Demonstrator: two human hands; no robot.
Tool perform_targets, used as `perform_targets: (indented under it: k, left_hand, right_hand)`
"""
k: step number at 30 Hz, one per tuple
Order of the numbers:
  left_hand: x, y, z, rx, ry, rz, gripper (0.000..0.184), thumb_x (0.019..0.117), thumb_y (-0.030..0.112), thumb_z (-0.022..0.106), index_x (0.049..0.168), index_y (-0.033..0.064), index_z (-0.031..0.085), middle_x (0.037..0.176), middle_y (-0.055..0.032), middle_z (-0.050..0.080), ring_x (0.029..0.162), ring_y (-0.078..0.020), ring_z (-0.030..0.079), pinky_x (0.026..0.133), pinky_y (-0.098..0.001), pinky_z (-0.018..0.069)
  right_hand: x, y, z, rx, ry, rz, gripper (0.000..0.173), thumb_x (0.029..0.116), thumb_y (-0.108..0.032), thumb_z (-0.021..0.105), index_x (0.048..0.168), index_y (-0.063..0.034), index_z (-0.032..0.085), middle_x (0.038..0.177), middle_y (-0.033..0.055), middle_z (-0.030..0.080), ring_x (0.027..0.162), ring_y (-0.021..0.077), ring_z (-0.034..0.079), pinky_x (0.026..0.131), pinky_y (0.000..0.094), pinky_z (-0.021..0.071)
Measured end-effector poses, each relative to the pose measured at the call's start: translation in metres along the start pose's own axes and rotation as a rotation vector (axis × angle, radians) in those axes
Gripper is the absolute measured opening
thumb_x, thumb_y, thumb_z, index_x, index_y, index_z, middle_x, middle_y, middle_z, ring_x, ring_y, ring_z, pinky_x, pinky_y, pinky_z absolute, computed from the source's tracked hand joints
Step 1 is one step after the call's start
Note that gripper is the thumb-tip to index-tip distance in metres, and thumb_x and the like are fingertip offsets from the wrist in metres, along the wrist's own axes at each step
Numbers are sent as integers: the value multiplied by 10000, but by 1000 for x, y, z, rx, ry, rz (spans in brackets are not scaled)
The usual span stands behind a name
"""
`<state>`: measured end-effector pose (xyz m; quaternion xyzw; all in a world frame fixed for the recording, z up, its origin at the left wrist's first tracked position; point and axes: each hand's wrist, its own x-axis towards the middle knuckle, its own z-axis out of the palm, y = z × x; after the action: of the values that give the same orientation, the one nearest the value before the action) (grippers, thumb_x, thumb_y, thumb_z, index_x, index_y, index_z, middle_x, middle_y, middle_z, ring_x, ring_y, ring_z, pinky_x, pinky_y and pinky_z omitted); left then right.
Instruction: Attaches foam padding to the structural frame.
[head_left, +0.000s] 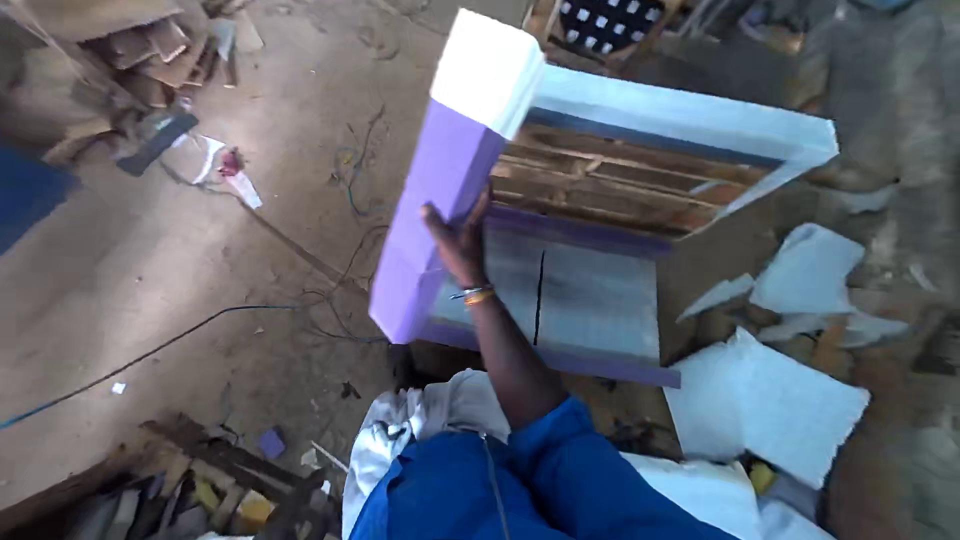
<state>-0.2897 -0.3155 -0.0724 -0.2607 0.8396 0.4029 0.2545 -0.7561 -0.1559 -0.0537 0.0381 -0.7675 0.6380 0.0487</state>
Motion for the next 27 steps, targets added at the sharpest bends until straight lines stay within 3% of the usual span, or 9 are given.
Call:
perform_targets:
  k: [4, 8, 11, 14, 17, 19, 22, 24, 27]
  left_hand:
    - [105, -25, -54, 105, -127, 22, 606, 978, 452, 634, 1505, 179, 513, 1402, -108, 633, 1238, -284, 646, 1054, -562, 516]
    - [221, -35, -73, -100, -75, 29, 548, 1003, 413, 582, 1465, 122, 537, 1384, -130, 630, 1247, -273, 632, 1067, -505, 510]
    - [301, -37, -42, -365, -46, -85, 472, 1032, 323, 574, 1423, 61, 549, 1351, -150, 639, 1184, -247, 662, 1024, -445, 543]
    - [362, -42, 21, -544, -87, -248, 427, 1065, 298, 518, 1407, 45, 555, 1277, -157, 664, 1076, -255, 681, 949, -459, 555]
    - [391, -41, 81, -653, -179, -343, 445, 1081, 338, 483, 1416, 53, 552, 1303, -166, 653, 1149, -277, 663, 1000, -485, 537]
    - [397, -34, 109, -740, -221, -407, 455, 1088, 367, 462, 1423, 71, 547, 1315, -157, 657, 1143, -280, 671, 961, -496, 554]
    - [401, -17, 122, -831, -209, -436, 437, 1102, 347, 426, 1424, 77, 545, 1293, -132, 665, 1031, -231, 679, 864, -438, 559]
    - [418, -7, 116, -912, -200, -455, 434, 1104, 334, 437, 1436, 71, 531, 1329, -139, 652, 1134, -259, 673, 940, -465, 565]
    - [460, 2, 112, -1088, -114, -477, 386, 1106, 273, 451, 1415, 58, 538, 1307, -134, 660, 1121, -245, 675, 920, -427, 567]
  right_hand:
    - [25, 55, -66, -289, 104, 179, 1150, 863, -482, 781, 1669, -246, -4, 1680, 112, 281, 1456, 221, 443, 1158, 481, 445]
    - [37, 105, -89, -591, -27, 445, 1037, 927, -527, 689, 1668, -283, 7, 1627, 212, 348, 1400, 433, 464, 1079, 684, 411]
    - [33, 152, -64, -717, -147, 581, 957, 963, -480, 662, 1671, -241, 63, 1554, 253, 443, 1340, 458, 521, 1051, 689, 426]
    - [32, 210, -25, -754, -286, 639, 960, 959, -444, 681, 1669, -188, 88, 1557, 257, 435, 1369, 426, 504, 1099, 636, 423]
    - [28, 245, 8, -823, -369, 722, 931, 966, -432, 680, 1666, -194, 114, 1515, 279, 471, 1349, 435, 518, 1093, 622, 432]
    - [30, 254, 26, -895, -420, 783, 919, 976, -446, 669, 1667, -216, 109, 1473, 306, 496, 1313, 457, 539, 1070, 629, 443]
    - [35, 267, 43, -926, -491, 808, 916, 972, -438, 675, 1666, -242, 110, 1425, 332, 513, 1256, 484, 561, 1020, 652, 464]
    - [38, 278, 51, -929, -522, 800, 913, 969, -443, 674, 1665, -264, 111, 1436, 340, 498, 1243, 505, 558, 997, 673, 465]
    - [42, 300, 70, -954, -528, 781, 908, 957, -503, 662, 1660, -325, 115, 1426, 335, 497, 1170, 507, 589, 927, 685, 490]
